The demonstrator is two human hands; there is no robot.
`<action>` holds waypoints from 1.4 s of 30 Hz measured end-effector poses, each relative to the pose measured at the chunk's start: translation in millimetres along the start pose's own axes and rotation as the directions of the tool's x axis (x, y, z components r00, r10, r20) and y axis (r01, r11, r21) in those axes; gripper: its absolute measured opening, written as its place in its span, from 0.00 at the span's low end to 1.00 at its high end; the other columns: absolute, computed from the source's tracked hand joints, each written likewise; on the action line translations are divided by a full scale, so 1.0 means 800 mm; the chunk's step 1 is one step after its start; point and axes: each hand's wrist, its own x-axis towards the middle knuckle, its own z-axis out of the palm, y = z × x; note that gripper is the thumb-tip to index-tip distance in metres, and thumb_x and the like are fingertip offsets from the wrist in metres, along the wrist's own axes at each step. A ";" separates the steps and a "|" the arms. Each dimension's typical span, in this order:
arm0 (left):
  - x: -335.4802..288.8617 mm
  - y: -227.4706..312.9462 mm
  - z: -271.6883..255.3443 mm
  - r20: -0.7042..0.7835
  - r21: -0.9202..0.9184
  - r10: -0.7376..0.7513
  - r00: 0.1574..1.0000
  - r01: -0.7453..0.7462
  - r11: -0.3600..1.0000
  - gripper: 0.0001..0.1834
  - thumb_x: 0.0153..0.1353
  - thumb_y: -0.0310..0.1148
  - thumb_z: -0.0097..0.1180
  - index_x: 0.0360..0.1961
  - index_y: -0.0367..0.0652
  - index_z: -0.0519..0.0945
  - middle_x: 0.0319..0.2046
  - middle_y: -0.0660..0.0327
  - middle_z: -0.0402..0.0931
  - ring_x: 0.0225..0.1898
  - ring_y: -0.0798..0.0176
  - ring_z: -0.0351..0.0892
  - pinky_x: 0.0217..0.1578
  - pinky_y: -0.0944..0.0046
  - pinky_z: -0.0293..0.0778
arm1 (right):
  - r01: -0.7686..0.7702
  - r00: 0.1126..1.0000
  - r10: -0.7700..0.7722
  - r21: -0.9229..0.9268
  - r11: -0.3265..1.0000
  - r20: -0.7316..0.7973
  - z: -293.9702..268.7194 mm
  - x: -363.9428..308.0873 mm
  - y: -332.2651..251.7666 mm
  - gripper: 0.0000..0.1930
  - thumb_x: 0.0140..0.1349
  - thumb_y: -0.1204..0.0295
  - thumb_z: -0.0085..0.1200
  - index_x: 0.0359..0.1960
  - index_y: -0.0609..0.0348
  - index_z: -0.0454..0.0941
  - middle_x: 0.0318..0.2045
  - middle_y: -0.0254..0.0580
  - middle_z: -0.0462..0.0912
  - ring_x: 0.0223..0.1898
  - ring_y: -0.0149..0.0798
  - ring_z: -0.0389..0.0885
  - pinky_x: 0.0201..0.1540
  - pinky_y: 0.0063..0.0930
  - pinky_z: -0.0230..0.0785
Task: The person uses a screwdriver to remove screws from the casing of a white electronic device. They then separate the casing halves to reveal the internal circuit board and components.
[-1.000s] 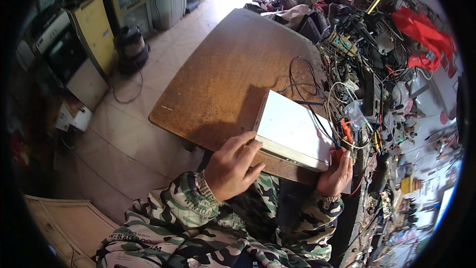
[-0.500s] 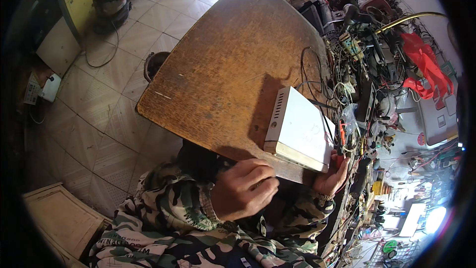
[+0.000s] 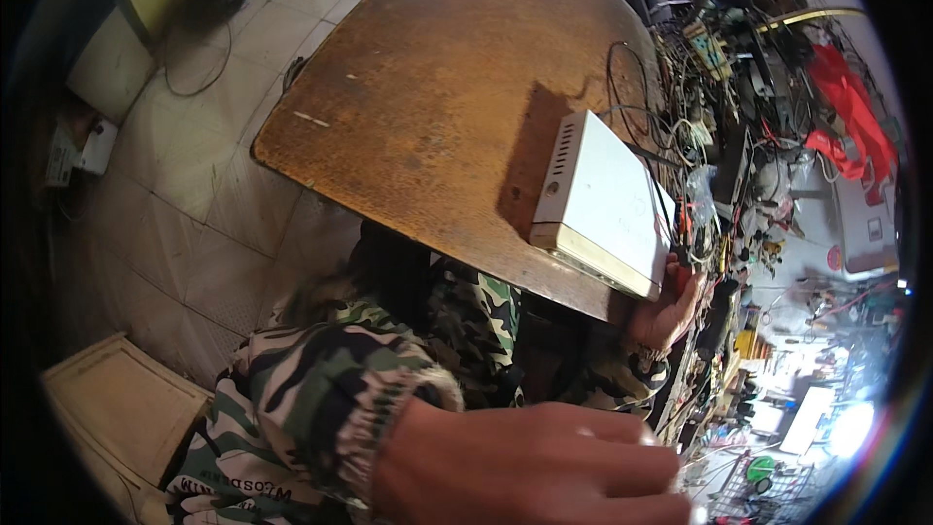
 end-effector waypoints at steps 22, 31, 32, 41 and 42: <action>0.066 -0.207 -0.113 0.461 0.874 -0.877 0.133 0.106 0.475 0.74 0.34 0.41 0.83 0.81 0.42 0.48 0.77 0.42 0.53 0.79 0.38 0.50 0.78 0.44 0.51 | -0.304 0.775 -0.630 -0.904 -0.299 -0.052 -0.223 0.090 -0.164 0.20 0.62 0.64 0.65 0.54 0.58 0.83 0.50 0.55 0.87 0.54 0.57 0.84 0.57 0.46 0.75; 0.071 -0.179 -0.121 0.379 0.885 -0.901 0.208 0.204 0.419 0.74 0.34 0.40 0.83 0.81 0.42 0.49 0.76 0.42 0.56 0.77 0.41 0.54 0.78 0.46 0.54 | 0.532 0.845 -0.082 -0.820 0.211 0.528 0.018 0.001 -0.075 0.34 0.59 0.56 0.74 0.57 0.72 0.79 0.51 0.64 0.85 0.53 0.62 0.84 0.60 0.49 0.75; 0.060 -0.203 -0.119 0.435 0.853 -0.878 0.201 0.221 0.473 0.73 0.34 0.40 0.82 0.81 0.42 0.49 0.76 0.42 0.56 0.77 0.41 0.55 0.78 0.46 0.54 | 0.413 0.886 0.104 -0.872 0.263 0.451 0.031 -0.010 -0.083 0.40 0.57 0.51 0.75 0.59 0.75 0.77 0.54 0.67 0.83 0.55 0.62 0.83 0.61 0.50 0.74; 0.064 -0.187 -0.108 0.427 0.866 -0.867 0.257 0.160 0.474 0.69 0.40 0.37 0.78 0.81 0.43 0.47 0.75 0.42 0.56 0.77 0.41 0.55 0.78 0.46 0.55 | 0.234 0.934 0.015 -0.644 0.729 0.356 0.018 -0.013 -0.044 0.48 0.49 0.54 0.81 0.64 0.78 0.73 0.57 0.64 0.83 0.62 0.53 0.80 0.67 0.43 0.69; 0.058 -0.193 -0.108 0.451 0.850 -0.850 0.273 0.161 0.502 0.69 0.40 0.36 0.78 0.81 0.43 0.46 0.75 0.43 0.56 0.78 0.41 0.55 0.78 0.46 0.55 | 0.228 0.938 0.021 -0.661 0.715 0.347 0.017 -0.015 -0.045 0.47 0.49 0.55 0.81 0.64 0.78 0.73 0.57 0.63 0.83 0.62 0.53 0.80 0.67 0.42 0.69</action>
